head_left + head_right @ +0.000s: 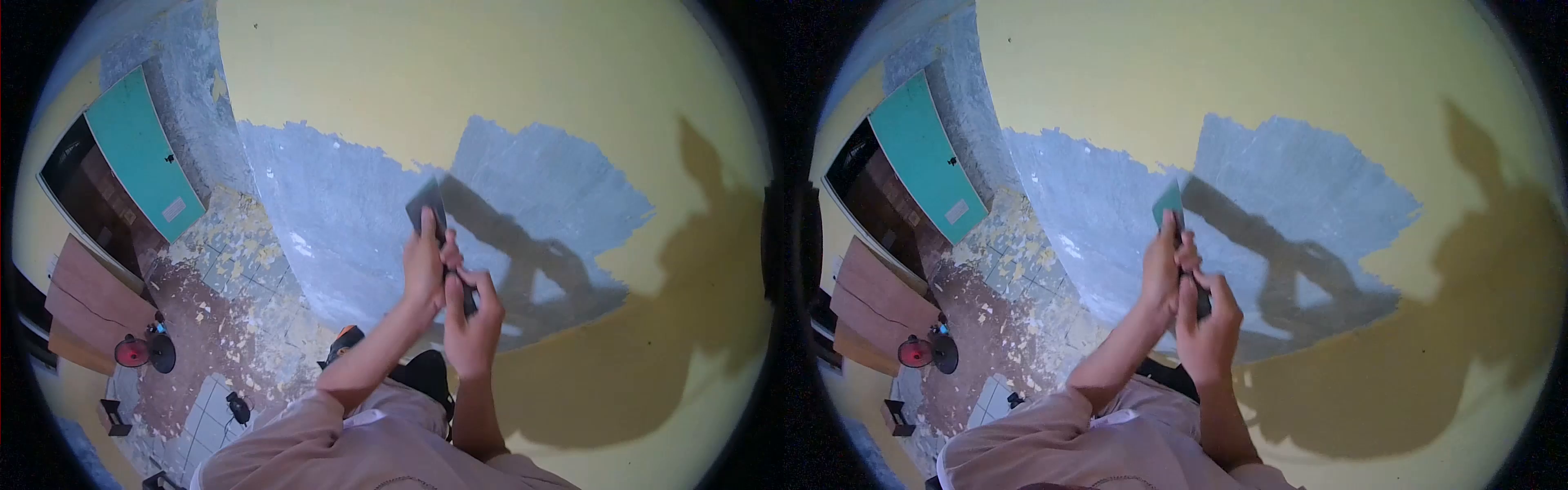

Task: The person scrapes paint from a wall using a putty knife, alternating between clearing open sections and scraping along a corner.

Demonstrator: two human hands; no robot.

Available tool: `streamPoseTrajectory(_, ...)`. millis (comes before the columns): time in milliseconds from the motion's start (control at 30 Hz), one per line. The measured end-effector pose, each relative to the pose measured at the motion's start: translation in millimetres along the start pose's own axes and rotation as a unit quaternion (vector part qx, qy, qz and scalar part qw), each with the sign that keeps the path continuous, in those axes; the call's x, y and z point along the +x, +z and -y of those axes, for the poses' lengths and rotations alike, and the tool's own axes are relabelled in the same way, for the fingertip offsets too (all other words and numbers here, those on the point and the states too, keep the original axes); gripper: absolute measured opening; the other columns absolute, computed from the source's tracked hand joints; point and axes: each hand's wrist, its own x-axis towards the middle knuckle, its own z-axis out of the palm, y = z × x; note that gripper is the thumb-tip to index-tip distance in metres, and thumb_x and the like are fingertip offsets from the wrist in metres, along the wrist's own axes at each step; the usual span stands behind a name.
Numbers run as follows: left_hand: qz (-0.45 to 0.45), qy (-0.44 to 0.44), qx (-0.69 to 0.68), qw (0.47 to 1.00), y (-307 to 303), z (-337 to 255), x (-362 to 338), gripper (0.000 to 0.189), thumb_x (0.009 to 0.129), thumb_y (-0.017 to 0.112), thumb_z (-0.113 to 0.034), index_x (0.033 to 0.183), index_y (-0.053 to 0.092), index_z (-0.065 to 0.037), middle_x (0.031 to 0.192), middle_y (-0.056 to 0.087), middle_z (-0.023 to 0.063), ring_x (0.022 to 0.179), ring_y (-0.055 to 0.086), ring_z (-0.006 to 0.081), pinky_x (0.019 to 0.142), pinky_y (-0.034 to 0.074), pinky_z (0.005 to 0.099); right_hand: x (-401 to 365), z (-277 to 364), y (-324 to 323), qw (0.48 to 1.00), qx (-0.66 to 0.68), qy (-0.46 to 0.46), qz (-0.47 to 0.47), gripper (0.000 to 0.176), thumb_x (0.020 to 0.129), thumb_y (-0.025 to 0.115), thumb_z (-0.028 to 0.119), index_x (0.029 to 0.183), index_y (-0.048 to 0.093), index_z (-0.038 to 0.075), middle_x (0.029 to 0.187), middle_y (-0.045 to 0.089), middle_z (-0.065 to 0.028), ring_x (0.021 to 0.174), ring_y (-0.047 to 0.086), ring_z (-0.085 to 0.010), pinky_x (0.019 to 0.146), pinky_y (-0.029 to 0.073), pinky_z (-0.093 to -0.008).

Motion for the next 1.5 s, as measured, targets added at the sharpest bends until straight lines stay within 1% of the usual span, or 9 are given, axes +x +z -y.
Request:
streamPoseTrajectory(567,0.057,-0.013,0.008,0.998,-21.0,-11.6,18.9,0.041,0.094,0.046,-0.043,0.079,0.046,-0.005,0.053,0.037,-0.002,0.044,0.033,0.0081,0.041,0.031,0.0241,4.4,2.6,20.9,1.0,-0.009,-0.029,0.001,0.016,0.087,0.057,0.012,0.083,0.054,-0.003,0.077,0.06,-0.0203,0.073,0.059,-0.0377,0.063,0.045,-0.041)
streamPoseTrajectory(633,-0.009,-0.019,-0.014,1.0,-10.5,0.8,-3.8,0.04,0.094,0.047,-0.044,0.083,0.046,-0.005,0.052,0.038,-0.0016,0.043,0.034,0.0097,0.042,0.032,0.0247,1.3,2.6,10.9,1.0,-0.007,0.0,0.021,0.015,0.087,0.057,0.012,0.084,0.054,-0.003,0.078,0.059,-0.0206,0.075,0.059,-0.038,0.064,0.044,-0.0413)
streamPoseTrajectory(700,0.019,-0.015,0.02,1.0,-26.5,0.3,19.5,0.039,0.094,0.047,-0.042,0.085,0.045,-0.004,0.056,0.04,-0.0004,0.043,0.034,0.0089,0.042,0.031,0.024,-2.7,-12.7,19.7,0.998,-0.053,-0.018,0.015,0.015,0.089,0.056,0.012,0.088,0.054,-0.003,0.077,0.061,-0.0161,0.071,0.057,-0.0199,0.067,0.045,-0.0326)
streamPoseTrajectory(833,0.043,0.022,-0.039,0.998,-25.9,-8.7,32.1,0.041,0.094,0.047,-0.043,0.084,0.045,-0.003,0.057,0.041,-0.0001,0.043,0.034,0.0084,0.041,0.03,0.0239,8.5,-3.0,26.8,0.999,-0.034,0.006,0.018,0.017,0.089,0.056,0.013,0.09,0.054,-0.005,0.078,0.061,-0.0178,0.069,0.058,-0.0219,0.065,0.045,-0.0329)
streamPoseTrajectory(900,0.01,-0.023,0.012,1.0,-14.2,0.6,5.5,0.039,0.095,0.044,-0.043,0.079,0.046,-0.008,0.055,0.035,-0.0047,0.046,0.03,0.0062,0.042,0.026,0.0218,-2.1,3.0,5.8,1.0,-0.01,0.015,0.021,0.017,0.086,0.058,0.014,0.088,0.056,-0.003,0.082,0.061,-0.0211,0.076,0.06,-0.0374,0.067,0.046,-0.0394)
streamPoseTrajectory(1033,0.047,0.028,-0.009,0.998,-20.5,-8.4,32.7,0.036,0.095,0.045,-0.042,0.078,0.045,-0.01,0.053,0.031,-0.0056,0.046,0.029,0.0055,0.042,0.025,0.0206,15.1,-25.4,35.8,1.0,-0.027,-0.006,0.016,0.017,0.086,0.058,0.014,0.086,0.056,-0.004,0.081,0.062,-0.0205,0.074,0.062,-0.0342,0.063,0.045,-0.0374)
streamPoseTrajectory(1100,0.029,0.066,-0.036,0.997,-22.0,-20.0,41.4,0.037,0.094,0.047,-0.042,0.076,0.045,-0.01,0.053,0.031,-0.0059,0.045,0.028,0.005,0.042,0.025,0.0208,22.5,-0.9,36.8,0.995,0.019,0.083,0.046,0.017,0.086,0.058,0.013,0.085,0.056,-0.004,0.081,0.06,-0.0206,0.075,0.061,-0.0357,0.064,0.045,-0.0376)
streamPoseTrajectory(1300,-0.022,-0.035,-0.034,0.999,-10.0,-4.8,2.6,0.039,0.093,0.048,-0.045,0.074,0.045,-0.011,0.051,0.028,-0.0075,0.044,0.026,0.0049,0.041,0.022,0.0207,-5.6,-0.9,14.3,1.0,-0.023,-0.012,0.001,0.016,0.086,0.058,0.012,0.086,0.056,-0.003,0.078,0.059,-0.0207,0.075,0.059,-0.0377,0.066,0.045,-0.0399)
streamPoseTrajectory(1500,0.05,0.028,-0.07,0.996,-7.1,-26.9,19.6,0.027,0.096,0.047,-0.035,0.087,0.043,-0.01,0.07,0.041,-0.0009,0.049,0.031,0.0056,0.043,0.03,0.0177,22.2,-0.6,10.8,0.991,0.078,0.014,0.109,0.029,0.083,0.065,0.015,0.103,0.055,-0.003,0.086,0.06,-0.0154,0.079,0.06,-0.0212,0.068,0.046,-0.0328)
